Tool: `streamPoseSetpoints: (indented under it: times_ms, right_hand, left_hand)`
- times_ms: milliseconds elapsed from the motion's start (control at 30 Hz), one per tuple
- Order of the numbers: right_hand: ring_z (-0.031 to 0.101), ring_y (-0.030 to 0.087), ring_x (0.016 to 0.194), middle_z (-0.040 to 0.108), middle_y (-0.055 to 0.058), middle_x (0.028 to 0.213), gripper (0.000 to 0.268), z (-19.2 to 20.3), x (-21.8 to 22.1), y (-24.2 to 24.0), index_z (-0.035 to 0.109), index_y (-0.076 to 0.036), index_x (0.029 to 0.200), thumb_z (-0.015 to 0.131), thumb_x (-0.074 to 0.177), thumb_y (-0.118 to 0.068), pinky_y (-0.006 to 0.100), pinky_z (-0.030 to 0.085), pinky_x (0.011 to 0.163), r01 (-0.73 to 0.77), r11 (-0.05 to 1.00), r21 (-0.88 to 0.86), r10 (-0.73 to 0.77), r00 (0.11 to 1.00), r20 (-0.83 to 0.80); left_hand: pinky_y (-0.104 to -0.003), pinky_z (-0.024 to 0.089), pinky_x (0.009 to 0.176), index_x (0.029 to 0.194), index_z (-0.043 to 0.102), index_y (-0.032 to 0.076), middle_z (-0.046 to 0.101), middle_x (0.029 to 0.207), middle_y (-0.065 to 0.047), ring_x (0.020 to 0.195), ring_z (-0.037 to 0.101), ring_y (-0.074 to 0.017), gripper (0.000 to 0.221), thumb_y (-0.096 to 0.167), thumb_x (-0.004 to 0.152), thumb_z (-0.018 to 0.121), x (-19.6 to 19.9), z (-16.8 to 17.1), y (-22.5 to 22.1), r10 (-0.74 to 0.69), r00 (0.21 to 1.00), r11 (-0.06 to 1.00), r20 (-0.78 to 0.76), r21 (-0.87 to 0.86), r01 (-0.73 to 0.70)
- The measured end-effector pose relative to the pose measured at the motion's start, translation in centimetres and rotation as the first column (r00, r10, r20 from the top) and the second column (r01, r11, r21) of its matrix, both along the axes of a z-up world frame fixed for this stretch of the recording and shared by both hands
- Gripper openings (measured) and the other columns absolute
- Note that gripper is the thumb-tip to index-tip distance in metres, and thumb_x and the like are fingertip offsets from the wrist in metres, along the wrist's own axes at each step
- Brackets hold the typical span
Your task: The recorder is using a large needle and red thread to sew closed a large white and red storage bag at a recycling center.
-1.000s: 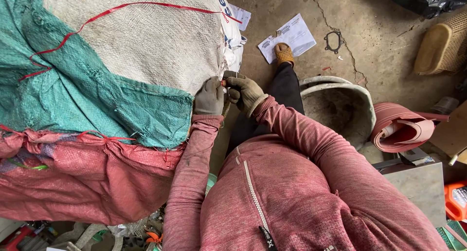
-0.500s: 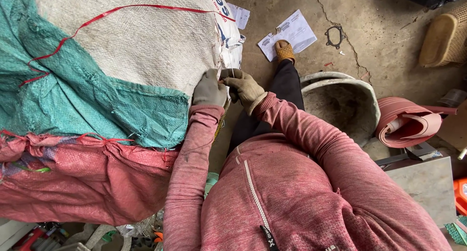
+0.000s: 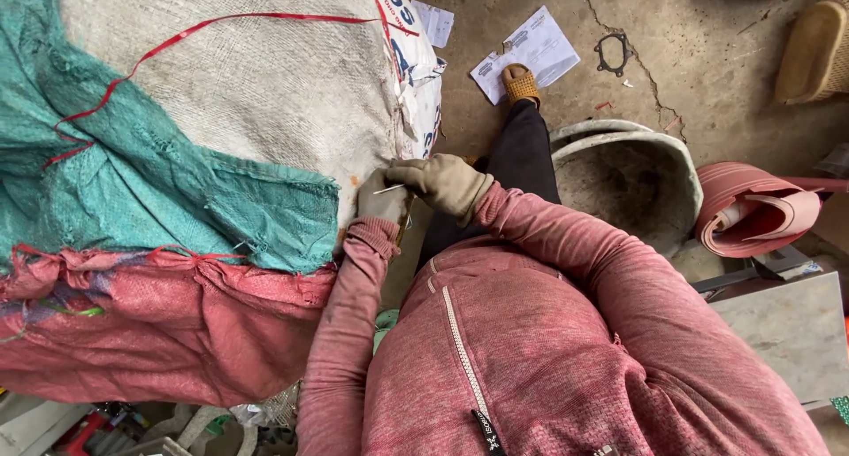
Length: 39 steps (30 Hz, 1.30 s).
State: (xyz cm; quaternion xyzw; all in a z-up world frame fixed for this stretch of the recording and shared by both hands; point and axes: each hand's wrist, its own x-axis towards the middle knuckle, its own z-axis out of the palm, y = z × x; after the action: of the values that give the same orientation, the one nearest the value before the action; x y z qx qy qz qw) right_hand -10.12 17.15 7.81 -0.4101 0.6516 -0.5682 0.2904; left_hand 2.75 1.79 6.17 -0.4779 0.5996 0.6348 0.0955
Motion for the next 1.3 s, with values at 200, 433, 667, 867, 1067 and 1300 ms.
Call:
streamPoseSetpoints:
  times_ms: [200, 433, 667, 867, 1067, 1300]
  right_hand:
    - [0.071, 0.034, 0.095, 0.074, 0.010, 0.123, 0.042, -1.1, 1.3, 0.5, 0.065, -0.018, 0.134, 0.061, 0.093, -0.009, 0.043, 0.058, 0.080, -0.078, 0.973, 0.217, 0.150, 0.930, -0.337]
    - [0.074, 0.024, 0.086, 0.077, 0.007, 0.100, 0.027, -3.5, 3.0, 0.4, 0.075, -0.015, 0.115, 0.073, 0.088, -0.009, 0.036, 0.059, 0.077, 0.138, 0.962, 0.237, -0.134, 0.990, -0.030]
    - [0.063, 0.008, 0.074, 0.073, 0.002, 0.092, 0.024, -5.3, 0.1, 1.0, 0.073, -0.003, 0.111, 0.078, 0.088, 0.000, 0.022, 0.053, 0.065, 0.317, 0.899, 0.301, -0.429, 0.507, 0.747]
    - [0.066, 0.005, 0.079, 0.074, -0.001, 0.093, 0.025, -4.3, -0.9, 0.6, 0.072, -0.005, 0.110, 0.077, 0.086, 0.000, 0.021, 0.056, 0.070, 0.323, 0.898, 0.298, -0.437, 0.593, 0.676]
    - [0.065, 0.005, 0.086, 0.073, 0.001, 0.095, 0.026, -5.0, -0.8, 0.0, 0.073, -0.002, 0.110, 0.079, 0.085, 0.000, 0.023, 0.056, 0.078, 0.318, 0.926, 0.202, -0.370, 0.665, 0.649]
    - [0.067, 0.008, 0.089, 0.074, 0.002, 0.098, 0.025, -3.0, -1.4, -0.3, 0.073, -0.005, 0.113, 0.078, 0.088, -0.002, 0.025, 0.057, 0.082, 0.332, 0.915, 0.228, -0.403, 0.748, 0.527]
  left_hand:
    - [-0.026, 0.042, 0.044, 0.101, 0.060, -0.001, 0.063, 0.071, -0.006, 0.050, 0.053, -0.0102, 0.012, -0.005, 0.090, 0.056, 1.0, -0.3, 0.6, -0.044, 0.999, 0.998, 0.010, -0.040, 0.044]
    - [-0.031, 0.047, 0.047, 0.099, 0.060, 0.000, 0.063, 0.075, -0.009, 0.054, 0.058, -0.0148, 0.011, 0.002, 0.089, 0.063, -1.3, 1.5, 0.1, -0.348, 0.924, 0.928, 0.160, -0.083, 0.364]
    - [-0.041, 0.059, 0.088, 0.144, 0.051, 0.004, 0.066, 0.124, -0.021, 0.103, 0.067, -0.0309, 0.051, 0.008, 0.093, 0.061, -4.3, -0.3, 0.5, -0.674, 0.672, 0.456, 0.308, -0.543, 0.706]
    - [-0.048, 0.057, 0.090, 0.136, 0.049, -0.004, 0.062, 0.122, -0.026, 0.110, 0.062, -0.0429, 0.053, 0.012, 0.087, 0.063, -4.6, -1.7, 2.2, -0.629, 0.571, 0.102, 0.528, -0.672, 0.734]
    - [-0.049, 0.059, 0.086, 0.137, 0.048, -0.003, 0.063, 0.124, -0.027, 0.109, 0.065, -0.0429, 0.039, 0.014, 0.103, 0.054, -5.9, -5.1, 1.2, -0.479, 0.516, 0.148, 0.710, -0.515, 0.845]
    - [-0.044, 0.057, 0.096, 0.121, 0.062, -0.002, 0.071, 0.114, -0.023, 0.107, 0.070, -0.0379, 0.034, 0.014, 0.092, 0.068, -10.3, 2.6, -0.1, -0.504, 0.536, 0.459, 0.677, -0.316, 0.830]
